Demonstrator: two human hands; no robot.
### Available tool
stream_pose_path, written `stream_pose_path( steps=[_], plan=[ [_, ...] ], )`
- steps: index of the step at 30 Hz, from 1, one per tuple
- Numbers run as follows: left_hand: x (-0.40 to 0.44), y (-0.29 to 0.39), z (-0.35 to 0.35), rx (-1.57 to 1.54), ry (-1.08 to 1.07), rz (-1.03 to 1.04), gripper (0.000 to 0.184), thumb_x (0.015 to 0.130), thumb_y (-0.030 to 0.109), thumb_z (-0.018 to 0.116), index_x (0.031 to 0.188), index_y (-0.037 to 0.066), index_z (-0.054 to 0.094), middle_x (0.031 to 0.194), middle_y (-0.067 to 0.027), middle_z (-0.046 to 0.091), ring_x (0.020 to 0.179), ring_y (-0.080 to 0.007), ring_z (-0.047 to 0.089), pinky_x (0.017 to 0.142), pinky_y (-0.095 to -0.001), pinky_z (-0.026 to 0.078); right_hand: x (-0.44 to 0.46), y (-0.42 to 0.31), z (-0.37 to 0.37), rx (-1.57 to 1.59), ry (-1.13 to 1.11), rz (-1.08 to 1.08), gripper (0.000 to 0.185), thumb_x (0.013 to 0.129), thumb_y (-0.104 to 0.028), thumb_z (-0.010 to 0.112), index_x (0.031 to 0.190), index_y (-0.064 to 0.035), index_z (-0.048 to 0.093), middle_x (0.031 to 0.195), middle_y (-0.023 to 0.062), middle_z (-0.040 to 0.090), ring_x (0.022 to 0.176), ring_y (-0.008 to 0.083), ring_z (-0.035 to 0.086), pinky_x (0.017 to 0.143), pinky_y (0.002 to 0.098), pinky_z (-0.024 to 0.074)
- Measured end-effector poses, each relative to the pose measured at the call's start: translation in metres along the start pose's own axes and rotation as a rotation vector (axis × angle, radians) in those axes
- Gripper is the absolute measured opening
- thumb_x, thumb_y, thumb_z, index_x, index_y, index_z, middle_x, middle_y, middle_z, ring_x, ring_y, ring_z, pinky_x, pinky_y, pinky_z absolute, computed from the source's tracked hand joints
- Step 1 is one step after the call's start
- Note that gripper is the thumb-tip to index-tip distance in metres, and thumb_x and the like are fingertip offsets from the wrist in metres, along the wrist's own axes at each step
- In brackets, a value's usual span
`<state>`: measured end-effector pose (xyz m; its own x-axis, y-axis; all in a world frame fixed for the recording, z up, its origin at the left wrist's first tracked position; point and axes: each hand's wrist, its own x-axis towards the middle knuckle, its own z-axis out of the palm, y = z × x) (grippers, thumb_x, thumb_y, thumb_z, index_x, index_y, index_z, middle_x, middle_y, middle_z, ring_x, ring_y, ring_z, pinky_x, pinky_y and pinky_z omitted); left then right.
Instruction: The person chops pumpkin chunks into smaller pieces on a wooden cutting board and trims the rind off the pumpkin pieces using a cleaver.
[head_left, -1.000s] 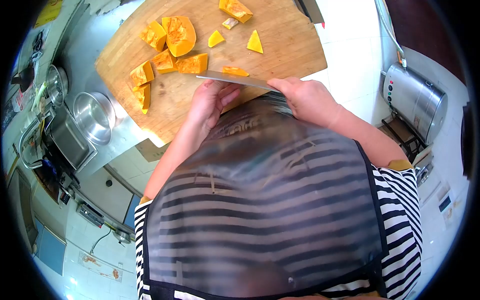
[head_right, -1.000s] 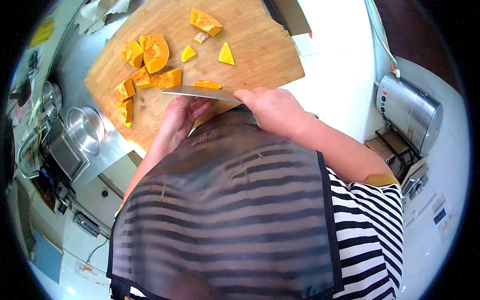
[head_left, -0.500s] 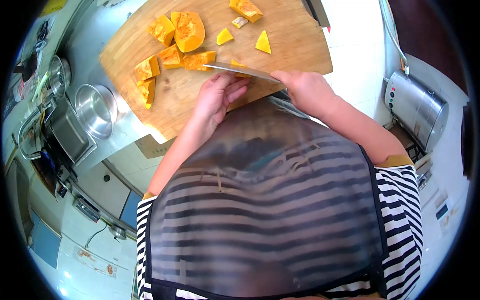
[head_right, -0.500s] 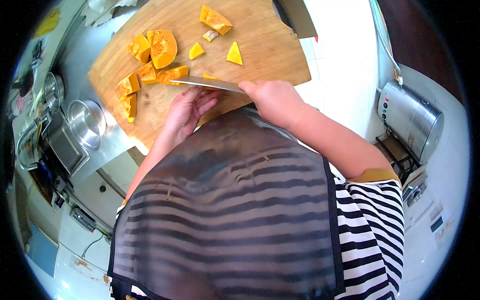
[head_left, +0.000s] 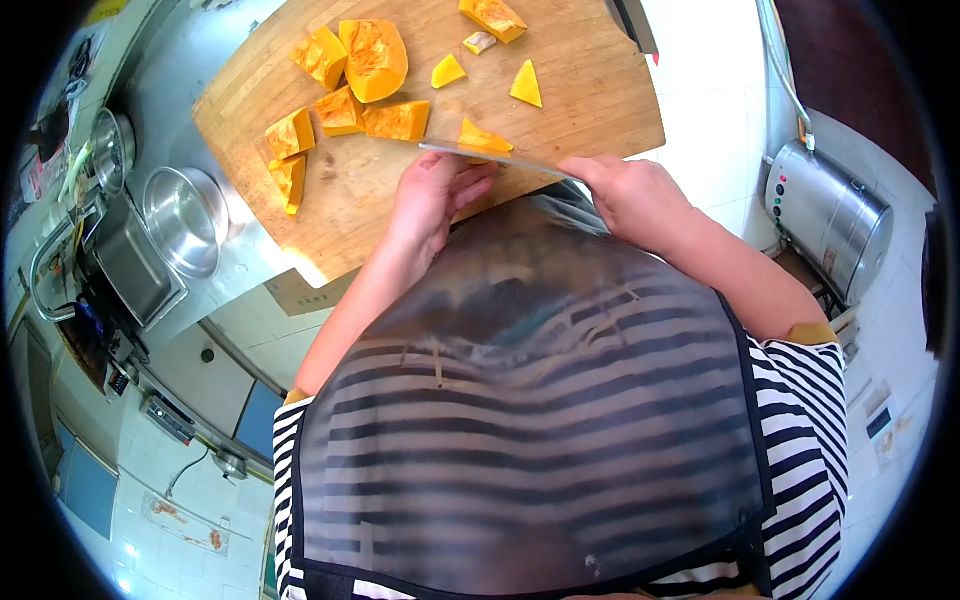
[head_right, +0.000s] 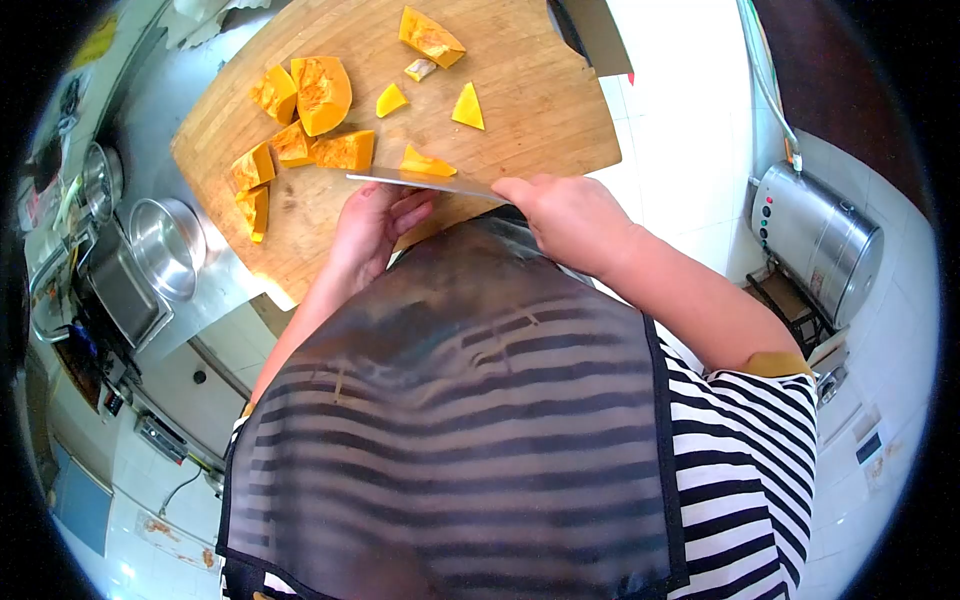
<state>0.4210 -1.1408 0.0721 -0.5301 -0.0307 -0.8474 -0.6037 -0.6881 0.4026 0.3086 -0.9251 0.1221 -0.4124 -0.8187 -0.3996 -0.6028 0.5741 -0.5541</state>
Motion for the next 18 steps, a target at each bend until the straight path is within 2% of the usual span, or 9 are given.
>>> stream_pose_path(
  steps=[1,3,6,8,11,12,14,18],
  plan=[
    [-0.001,0.000,0.001,0.009,0.024,0.011,0.028,0.097,0.022,0.045,0.117,0.002,0.052,0.114,-0.0116,0.060,0.104,-0.0220,0.060,0.088,-0.0321,0.051,0.001,0.002,0.002,-0.032,0.007,-0.037,0.036,0.079,-0.003,0.054,0.115,-0.0088,0.056,0.089,0.0139,0.064,0.067,0.0306,0.063,0.059,0.0380,0.0521],
    [-0.002,0.000,0.003,0.018,0.050,0.022,0.028,0.098,0.021,0.044,0.117,0.002,0.052,0.115,-0.0113,0.060,0.105,-0.0223,0.059,0.088,-0.0328,0.051,0.002,-0.004,0.001,-0.072,-0.035,-0.012,0.039,0.078,-0.003,0.054,0.116,-0.0092,0.056,0.089,0.0132,0.064,0.066,0.0297,0.063,0.058,0.0374,0.0522],
    [-0.001,-0.002,0.003,0.188,0.108,0.058,0.028,0.098,0.019,0.042,0.117,0.002,0.052,0.113,-0.0115,0.060,0.102,-0.0226,0.061,0.086,-0.0342,0.052,0.003,-0.006,0.003,-0.129,-0.067,0.000,0.042,0.076,-0.003,0.055,0.118,-0.0100,0.054,0.089,0.0121,0.063,0.065,0.0278,0.063,0.056,0.0364,0.0522],
    [0.004,-0.005,0.000,0.211,0.128,0.127,0.019,0.090,0.010,0.053,0.105,0.000,0.058,0.096,-0.0090,0.064,0.084,-0.0165,0.064,0.070,-0.0287,0.055,0.003,-0.005,0.004,-0.148,-0.056,-0.012,0.044,0.075,-0.003,0.055,0.118,-0.0104,0.054,0.090,0.0118,0.062,0.064,0.0269,0.063,0.056,0.0360,0.0522],
    [0.006,-0.007,0.004,0.241,0.173,0.187,0.015,0.089,0.008,0.054,0.099,-0.003,0.060,0.087,-0.0090,0.064,0.075,-0.0156,0.064,0.064,-0.0282,0.054,0.003,-0.005,0.007,-0.143,-0.039,-0.007,0.044,0.075,-0.003,0.056,0.118,-0.0102,0.054,0.089,0.0116,0.062,0.064,0.0273,0.063,0.056,0.0361,0.0523],
    [0.008,-0.008,0.002,0.240,0.174,0.189,0.015,0.089,0.008,0.054,0.099,-0.003,0.060,0.087,-0.0090,0.064,0.075,-0.0156,0.064,0.064,-0.0282,0.054,0.004,-0.005,0.008,-0.158,-0.039,-0.001,0.044,0.074,-0.003,0.056,0.117,-0.0102,0.054,0.089,0.0117,0.062,0.065,0.0276,0.063,0.056,0.0363,0.0523],
    [0.011,-0.009,-0.002,0.338,0.144,0.149,0.019,0.091,0.007,0.051,0.109,-0.001,0.054,0.103,-0.0127,0.063,0.085,-0.0211,0.066,0.075,-0.0323,0.057,0.005,-0.003,0.011,-0.174,-0.037,0.005,0.044,0.074,-0.003,0.056,0.117,-0.0102,0.055,0.089,0.0118,0.063,0.066,0.0279,0.063,0.057,0.0365,0.0524],
    [0.012,-0.005,0.003,0.359,0.162,0.139,0.017,0.091,0.007,0.050,0.105,-0.002,0.056,0.098,-0.0127,0.064,0.082,-0.0204,0.066,0.074,-0.0323,0.057,0.009,-0.002,0.012,-0.158,-0.022,-0.008,0.043,0.074,-0.002,0.056,0.117,-0.0095,0.055,0.088,0.0124,0.063,0.068,0.0293,0.064,0.056,0.0374,0.0520]
  ],
)
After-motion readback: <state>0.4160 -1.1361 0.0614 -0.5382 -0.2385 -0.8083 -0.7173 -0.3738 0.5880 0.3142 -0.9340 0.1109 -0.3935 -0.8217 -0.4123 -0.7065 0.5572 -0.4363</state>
